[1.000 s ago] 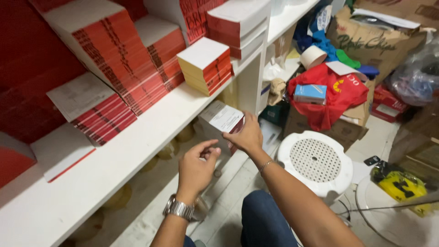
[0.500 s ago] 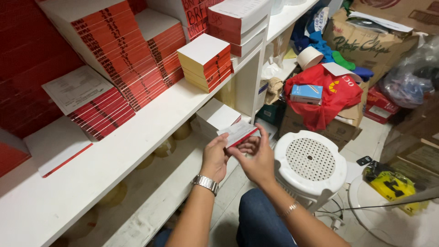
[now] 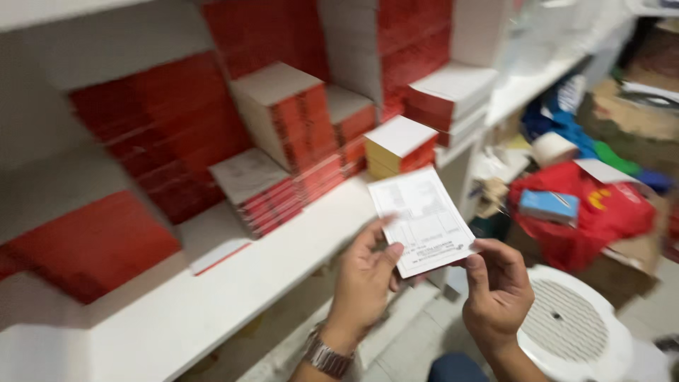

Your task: The person repeatedly picks up small stacks of red and white notepads from a white shelf, aligns them, and places them back into a neat pile. The person handles the notepads by hand, organizing them into uniform stacks on the shelf.

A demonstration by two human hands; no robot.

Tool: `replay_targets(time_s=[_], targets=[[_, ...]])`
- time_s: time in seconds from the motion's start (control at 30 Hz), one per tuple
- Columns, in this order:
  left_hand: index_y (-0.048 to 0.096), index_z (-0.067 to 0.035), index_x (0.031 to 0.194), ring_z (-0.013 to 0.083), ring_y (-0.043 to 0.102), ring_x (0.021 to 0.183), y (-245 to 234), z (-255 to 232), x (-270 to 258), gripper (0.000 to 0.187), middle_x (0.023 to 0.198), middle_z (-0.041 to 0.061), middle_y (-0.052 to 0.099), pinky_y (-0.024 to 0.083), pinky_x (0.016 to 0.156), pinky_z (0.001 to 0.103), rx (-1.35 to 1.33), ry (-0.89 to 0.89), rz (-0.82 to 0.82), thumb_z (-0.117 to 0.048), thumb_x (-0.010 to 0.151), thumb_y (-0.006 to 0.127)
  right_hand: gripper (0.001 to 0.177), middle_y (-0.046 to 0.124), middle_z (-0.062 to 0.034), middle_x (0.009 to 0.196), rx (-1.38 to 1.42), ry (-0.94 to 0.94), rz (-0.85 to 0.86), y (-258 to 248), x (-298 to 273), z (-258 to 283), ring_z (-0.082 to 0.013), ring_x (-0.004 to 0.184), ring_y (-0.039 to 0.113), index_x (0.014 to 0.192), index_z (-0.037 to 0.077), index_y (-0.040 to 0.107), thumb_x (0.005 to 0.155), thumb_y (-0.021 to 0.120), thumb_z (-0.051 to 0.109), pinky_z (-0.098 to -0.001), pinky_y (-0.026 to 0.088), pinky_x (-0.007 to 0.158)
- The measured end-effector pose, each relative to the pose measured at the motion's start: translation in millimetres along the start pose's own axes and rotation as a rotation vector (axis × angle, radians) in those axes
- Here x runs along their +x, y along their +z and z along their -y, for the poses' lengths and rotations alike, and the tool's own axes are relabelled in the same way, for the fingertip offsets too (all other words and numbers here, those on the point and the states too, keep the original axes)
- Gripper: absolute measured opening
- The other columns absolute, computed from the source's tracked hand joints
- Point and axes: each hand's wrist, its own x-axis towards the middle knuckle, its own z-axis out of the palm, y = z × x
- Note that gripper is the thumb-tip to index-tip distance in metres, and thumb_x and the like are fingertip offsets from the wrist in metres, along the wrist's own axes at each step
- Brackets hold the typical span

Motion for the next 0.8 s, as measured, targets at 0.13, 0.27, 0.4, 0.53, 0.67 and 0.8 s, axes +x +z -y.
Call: replay_targets(time_s=[0.13, 0.27, 0.4, 0.53, 0.67, 0.8], targets=[[0.019, -0.014, 0.162, 0.01, 0.063, 0.064, -56, -34, 13, 0.088, 0.114, 0.014, 0.065, 0.049, 0.038, 0.021, -0.085, 0.221, -0.181, -0.004, 0.089, 0.068, 0.028, 0.068, -0.0092, 0.109, -0.002, 0.03, 0.105, 69, 18, 14, -0.012, 0.092, 0.064, 0.123, 0.001, 0.063, 0.095, 0.069, 0.003, -0.0215, 0.051, 0.085], [0.044, -0.007, 0.139, 0.0148, 0.065, 0.065, -116, -68, 21, 0.053, 0.105, 0.014, 0.071, 0.049, 0.037, 0.022, -0.009, 0.283, -0.443, -0.005, 0.091, 0.068, 0.03, 0.074, -0.013, 0.103, 0.165, 0.005, 0.374, 152, 36, 34, -0.0198, 0.09, 0.073, 0.115, 0.0, 0.071, 0.087, 0.078, 0.001, -0.0311, 0.062, 0.081], [0.055, 0.002, 0.13, 0.0142, 0.064, 0.065, -165, -85, 35, 0.042, 0.102, 0.014, 0.072, 0.052, 0.041, 0.023, 0.13, 0.265, -0.666, -0.011, 0.095, 0.073, 0.024, 0.076, -0.013, 0.088, 0.158, -0.039, 0.487, 220, 42, 31, -0.0214, 0.076, 0.077, 0.109, 0.005, 0.08, 0.085, 0.083, 0.005, -0.0328, 0.067, 0.067], [0.071, -0.007, 0.122, 0.0183, 0.069, 0.079, -212, -70, 66, 0.034, 0.107, 0.012, 0.076, 0.06, 0.054, 0.028, 0.412, 0.175, -0.782, -0.018, 0.09, 0.078, 0.02, 0.075, -0.011, 0.087, 0.005, -0.086, 0.566, 258, 49, 14, -0.0224, 0.079, 0.076, 0.108, 0.011, 0.08, 0.088, 0.081, 0.011, -0.0315, 0.065, 0.069], [0.069, -0.028, 0.133, 0.0227, 0.068, 0.121, -221, -64, 68, 0.048, 0.122, -0.001, 0.076, 0.057, 0.098, 0.038, 0.724, 0.021, -0.725, -0.031, 0.086, 0.076, 0.014, 0.074, -0.0062, 0.085, -0.314, -0.197, 0.635, 273, 55, -15, -0.0276, 0.085, 0.074, 0.104, 0.021, 0.079, 0.092, 0.076, 0.026, -0.04, 0.061, 0.076], [0.076, -0.034, 0.123, 0.0224, 0.07, 0.117, -210, -59, 47, 0.04, 0.117, -0.001, 0.079, 0.059, 0.096, 0.037, 0.797, 0.058, -0.694, -0.042, 0.084, 0.078, 0.013, 0.069, -0.0051, 0.08, -0.422, -0.303, 0.707, 271, 54, -31, -0.0291, 0.082, 0.072, 0.104, 0.024, 0.078, 0.093, 0.073, 0.029, -0.0415, 0.058, 0.076]])
